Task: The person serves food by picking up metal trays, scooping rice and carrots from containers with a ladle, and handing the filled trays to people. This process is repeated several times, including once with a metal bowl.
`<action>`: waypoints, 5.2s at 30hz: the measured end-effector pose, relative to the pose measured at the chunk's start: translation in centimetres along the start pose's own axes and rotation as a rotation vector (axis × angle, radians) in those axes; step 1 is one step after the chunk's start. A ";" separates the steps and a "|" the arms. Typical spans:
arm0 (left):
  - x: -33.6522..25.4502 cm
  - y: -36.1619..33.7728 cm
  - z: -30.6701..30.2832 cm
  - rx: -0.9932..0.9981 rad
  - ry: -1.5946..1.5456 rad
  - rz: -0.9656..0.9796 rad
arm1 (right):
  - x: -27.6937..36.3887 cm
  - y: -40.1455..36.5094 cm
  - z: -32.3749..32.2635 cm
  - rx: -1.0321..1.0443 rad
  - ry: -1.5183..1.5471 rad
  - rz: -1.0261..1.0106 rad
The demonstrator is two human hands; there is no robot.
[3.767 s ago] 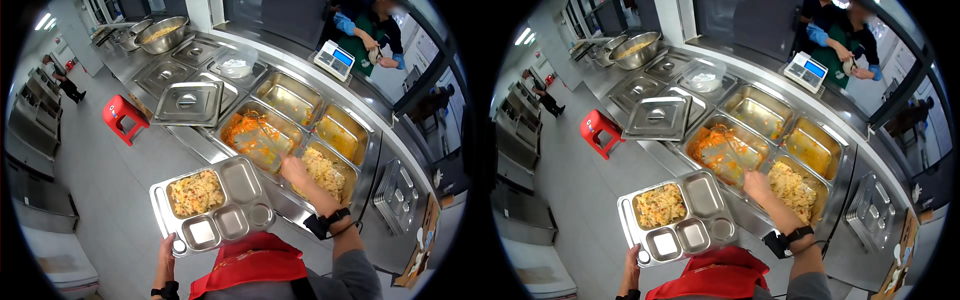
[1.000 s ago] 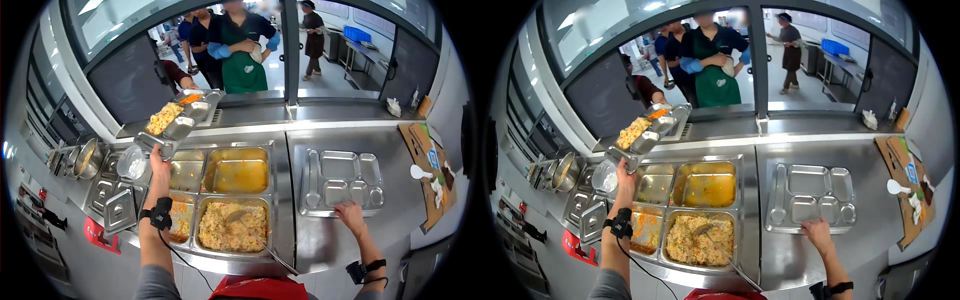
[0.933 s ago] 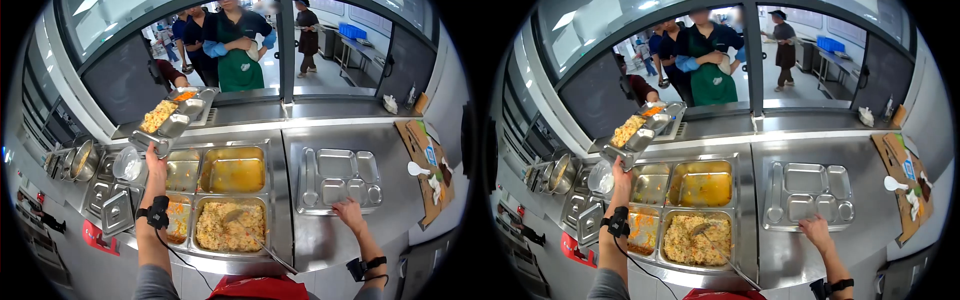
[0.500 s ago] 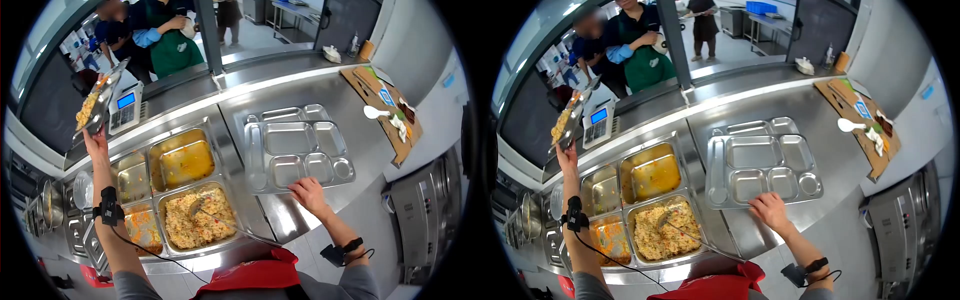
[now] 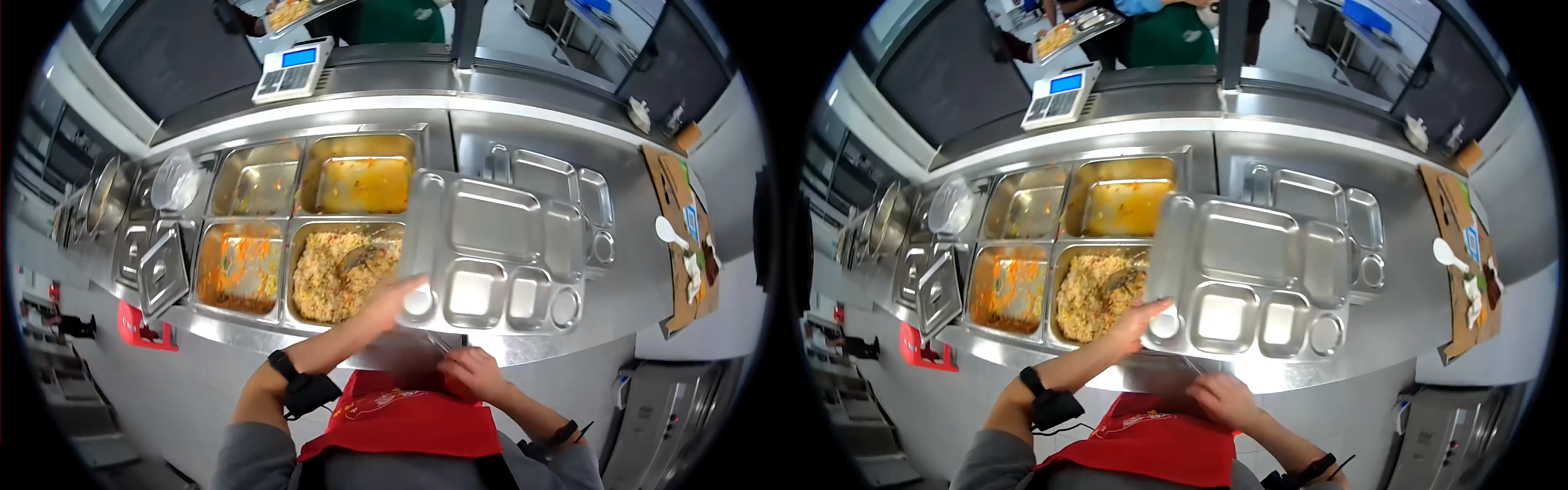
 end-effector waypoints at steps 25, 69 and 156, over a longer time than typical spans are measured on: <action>15.8 -42.4 -46.1 -0.774 -0.241 0.330 | 1.8 0.4 12.6 0.190 1.133 1.377; 16.6 -21.7 -32.4 -0.266 -0.188 0.034 | -6.2 7.3 10.1 0.481 0.416 0.636; 16.0 -18.6 -32.1 -0.102 -0.328 0.172 | 13.9 -11.4 5.4 0.178 0.713 0.890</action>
Point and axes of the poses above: each hand's wrist, its own y-axis towards the middle knuckle, its own z-axis out of the palm, x = y × z, the point moved 8 cm from there along y, towards the middle knuckle, and after that the axes turned 5 degrees about -x, right-handed, at the moved point
